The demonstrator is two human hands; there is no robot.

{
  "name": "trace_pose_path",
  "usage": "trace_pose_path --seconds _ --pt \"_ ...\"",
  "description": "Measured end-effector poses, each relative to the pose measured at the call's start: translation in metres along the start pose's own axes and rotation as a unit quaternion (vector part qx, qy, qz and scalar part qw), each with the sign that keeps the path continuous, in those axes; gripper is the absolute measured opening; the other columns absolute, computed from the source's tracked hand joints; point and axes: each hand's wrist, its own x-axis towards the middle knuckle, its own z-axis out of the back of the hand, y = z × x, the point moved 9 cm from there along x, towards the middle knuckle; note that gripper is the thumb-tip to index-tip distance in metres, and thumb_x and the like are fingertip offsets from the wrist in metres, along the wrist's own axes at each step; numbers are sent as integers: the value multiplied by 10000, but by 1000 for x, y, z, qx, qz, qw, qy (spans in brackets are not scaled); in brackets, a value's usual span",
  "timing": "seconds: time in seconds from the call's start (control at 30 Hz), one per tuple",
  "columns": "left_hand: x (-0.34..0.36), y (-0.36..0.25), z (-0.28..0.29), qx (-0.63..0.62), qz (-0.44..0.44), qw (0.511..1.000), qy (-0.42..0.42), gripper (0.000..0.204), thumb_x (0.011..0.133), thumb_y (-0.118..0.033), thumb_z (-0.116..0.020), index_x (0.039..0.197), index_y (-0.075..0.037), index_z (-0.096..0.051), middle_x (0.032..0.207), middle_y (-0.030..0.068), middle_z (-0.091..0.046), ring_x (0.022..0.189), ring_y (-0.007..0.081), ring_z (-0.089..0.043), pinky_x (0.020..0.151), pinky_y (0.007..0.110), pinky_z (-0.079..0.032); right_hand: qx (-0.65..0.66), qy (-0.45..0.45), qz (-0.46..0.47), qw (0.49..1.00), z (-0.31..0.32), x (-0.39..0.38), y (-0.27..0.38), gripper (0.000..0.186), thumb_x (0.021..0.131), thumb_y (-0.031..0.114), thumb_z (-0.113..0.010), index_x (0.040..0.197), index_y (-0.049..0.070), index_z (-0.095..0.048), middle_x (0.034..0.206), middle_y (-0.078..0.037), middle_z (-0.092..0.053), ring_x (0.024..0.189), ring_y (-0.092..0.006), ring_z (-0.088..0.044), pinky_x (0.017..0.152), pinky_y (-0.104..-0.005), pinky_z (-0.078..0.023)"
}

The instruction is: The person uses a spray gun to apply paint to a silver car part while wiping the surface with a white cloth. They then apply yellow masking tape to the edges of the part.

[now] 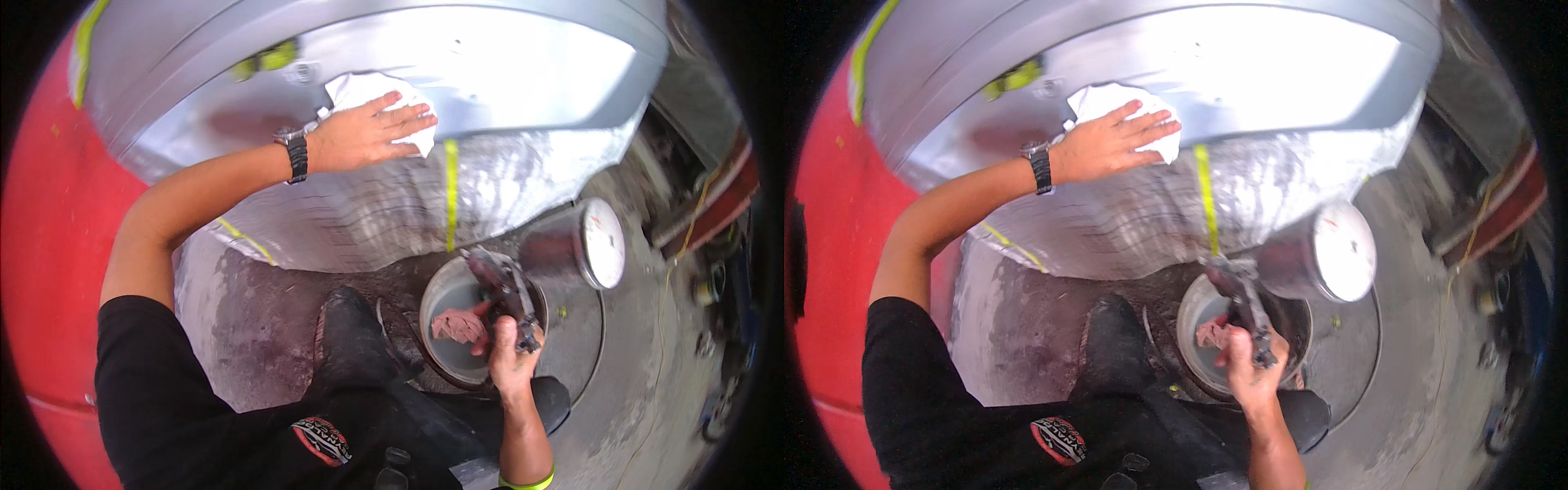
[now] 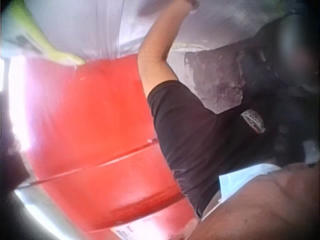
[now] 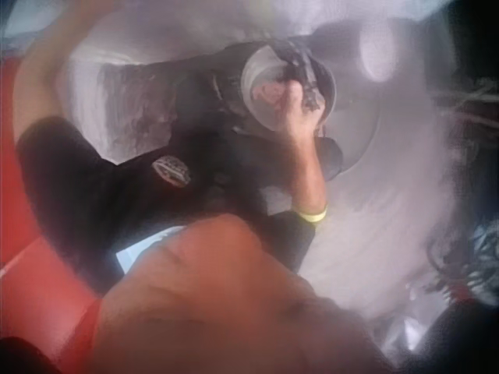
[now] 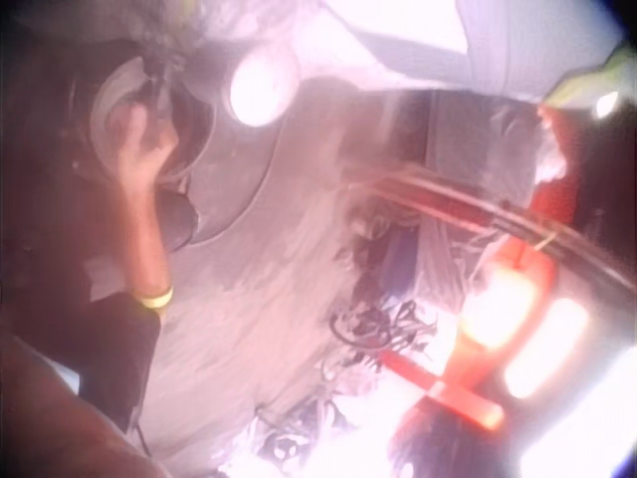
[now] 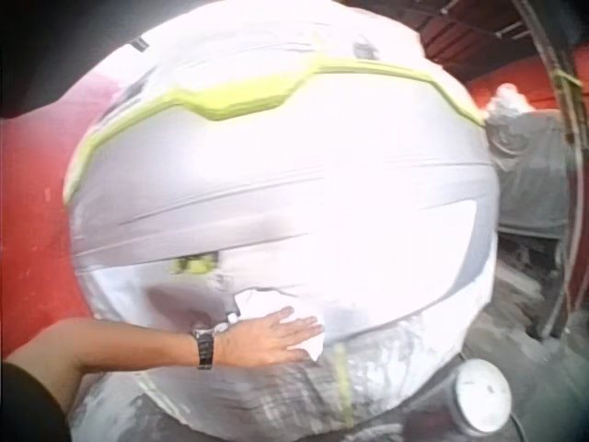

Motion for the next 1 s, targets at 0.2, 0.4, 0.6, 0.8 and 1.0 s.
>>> trace_pose_path --seconds 0.2,0.4,0.6,0.8,1.0 --pt "-148 -14 39 5 178 984 -15 375 933 -215 -623 1308 -223 -642 1643 123 -395 1513 296 -382 1217 510 -326 -71 33 35 996 -10 -3 -4 630 1087 539 -440 1332 -29 -558 993 -121 -676 499 -165 -597 443 -277 -457" --pt "-221 -27 12 37 508 845 -164 591 898 -352 -724 1468 -293 -580 1646 128 -380 1546 362 -288 1243 580 -203 -149 21 -35 988 -6 20 -30 702 1092 601 -351 1374 -15 -534 1039 -117 -668 481 -161 -570 420 -280 -454" --pt "-306 -25 16 7 685 659 -310 516 1009 -314 -580 1503 -168 -549 1683 215 -268 1555 481 -176 1233 636 -132 -320 -10 204 925 -38 16 24 383 901 216 -583 1229 31 -511 1040 -127 -699 678 -185 -639 556 -307 -528" --pt "-397 -24 22 42 751 505 -424 677 1046 -287 -458 1582 87 -279 1643 400 -124 1549 540 -95 1255 573 -84 -290 4 176 941 -56 23 30 354 869 126 -629 1194 37 -518 1025 -126 -705 712 -190 -652 586 -315 -541" --pt "-491 0 31 -12 774 404 -487 669 1073 -315 -428 1615 33 -245 1605 416 -216 1513 550 -187 1254 524 -153 -197 43 101 974 -88 19 32 420 921 301 -541 1243 33 -515 1039 -124 -690 646 -178 -628 533 -297 -504"
